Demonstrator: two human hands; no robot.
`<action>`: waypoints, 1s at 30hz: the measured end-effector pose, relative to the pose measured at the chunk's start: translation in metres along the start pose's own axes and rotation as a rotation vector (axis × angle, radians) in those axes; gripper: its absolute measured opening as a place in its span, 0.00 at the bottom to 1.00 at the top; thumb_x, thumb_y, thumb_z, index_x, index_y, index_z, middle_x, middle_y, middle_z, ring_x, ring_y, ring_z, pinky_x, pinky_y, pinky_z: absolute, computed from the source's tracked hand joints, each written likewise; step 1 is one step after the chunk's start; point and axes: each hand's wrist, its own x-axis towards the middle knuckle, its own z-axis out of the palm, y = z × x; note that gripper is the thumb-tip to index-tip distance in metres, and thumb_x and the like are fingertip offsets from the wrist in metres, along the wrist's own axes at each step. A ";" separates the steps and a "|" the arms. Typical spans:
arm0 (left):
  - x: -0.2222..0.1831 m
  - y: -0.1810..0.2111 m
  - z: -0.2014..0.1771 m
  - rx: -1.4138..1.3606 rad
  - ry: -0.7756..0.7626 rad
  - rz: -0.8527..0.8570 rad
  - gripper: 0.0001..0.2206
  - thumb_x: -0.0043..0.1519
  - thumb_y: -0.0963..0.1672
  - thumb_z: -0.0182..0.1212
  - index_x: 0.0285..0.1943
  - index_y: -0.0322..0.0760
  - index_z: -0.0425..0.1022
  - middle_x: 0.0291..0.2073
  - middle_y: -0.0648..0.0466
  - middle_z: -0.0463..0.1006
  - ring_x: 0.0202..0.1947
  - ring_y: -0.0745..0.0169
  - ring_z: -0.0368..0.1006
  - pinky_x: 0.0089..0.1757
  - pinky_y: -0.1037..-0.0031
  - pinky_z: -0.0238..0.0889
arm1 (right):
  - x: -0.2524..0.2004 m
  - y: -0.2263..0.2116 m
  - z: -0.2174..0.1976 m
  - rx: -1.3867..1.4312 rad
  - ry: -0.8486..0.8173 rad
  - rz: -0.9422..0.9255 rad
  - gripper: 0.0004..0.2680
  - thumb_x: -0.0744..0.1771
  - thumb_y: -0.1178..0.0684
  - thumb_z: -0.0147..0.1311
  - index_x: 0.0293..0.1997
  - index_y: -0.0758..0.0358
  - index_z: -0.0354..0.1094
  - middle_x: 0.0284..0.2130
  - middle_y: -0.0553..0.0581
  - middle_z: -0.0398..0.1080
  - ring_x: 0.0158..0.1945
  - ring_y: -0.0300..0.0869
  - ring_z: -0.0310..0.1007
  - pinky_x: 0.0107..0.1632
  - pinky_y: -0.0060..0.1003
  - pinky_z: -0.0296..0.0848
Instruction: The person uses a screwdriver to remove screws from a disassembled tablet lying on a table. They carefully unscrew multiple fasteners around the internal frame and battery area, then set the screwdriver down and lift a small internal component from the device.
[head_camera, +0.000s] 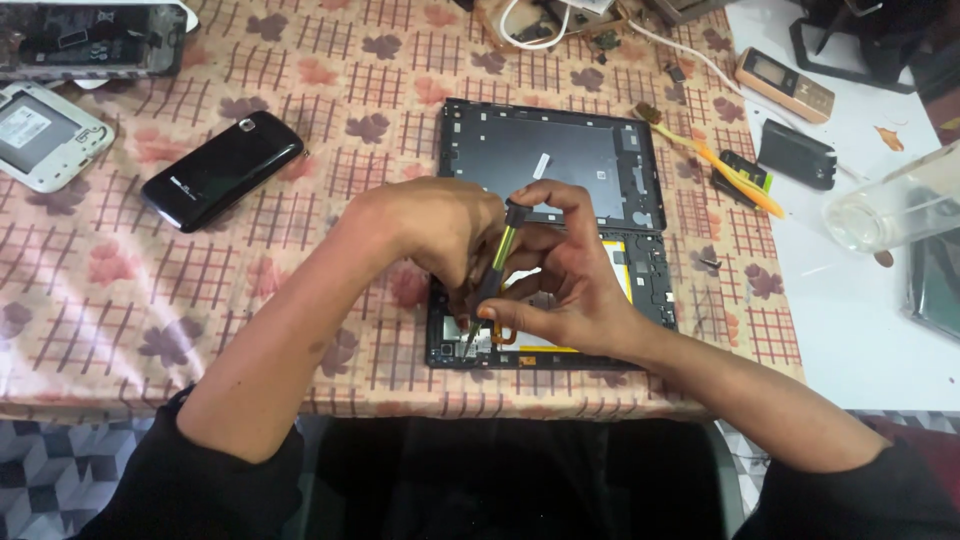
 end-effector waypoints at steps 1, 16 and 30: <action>0.000 0.001 0.000 0.002 0.005 0.005 0.19 0.32 0.49 0.83 0.29 0.39 0.84 0.25 0.55 0.84 0.27 0.60 0.79 0.33 0.65 0.70 | -0.001 0.000 -0.001 -0.002 -0.002 -0.011 0.31 0.66 0.68 0.63 0.69 0.55 0.37 0.49 0.64 0.72 0.51 0.46 0.80 0.47 0.37 0.86; 0.000 0.001 -0.001 0.032 0.030 0.028 0.22 0.31 0.49 0.84 0.30 0.37 0.82 0.29 0.54 0.85 0.31 0.58 0.81 0.35 0.67 0.73 | -0.003 -0.001 0.000 -0.033 -0.013 -0.044 0.30 0.67 0.67 0.63 0.69 0.55 0.37 0.50 0.64 0.72 0.53 0.46 0.80 0.49 0.37 0.85; 0.003 0.003 0.000 0.084 0.051 -0.026 0.19 0.36 0.47 0.81 0.36 0.41 0.82 0.31 0.52 0.85 0.35 0.56 0.81 0.37 0.65 0.73 | -0.005 0.000 0.000 -0.092 -0.039 -0.106 0.31 0.67 0.66 0.64 0.69 0.54 0.38 0.50 0.62 0.72 0.53 0.44 0.79 0.45 0.34 0.85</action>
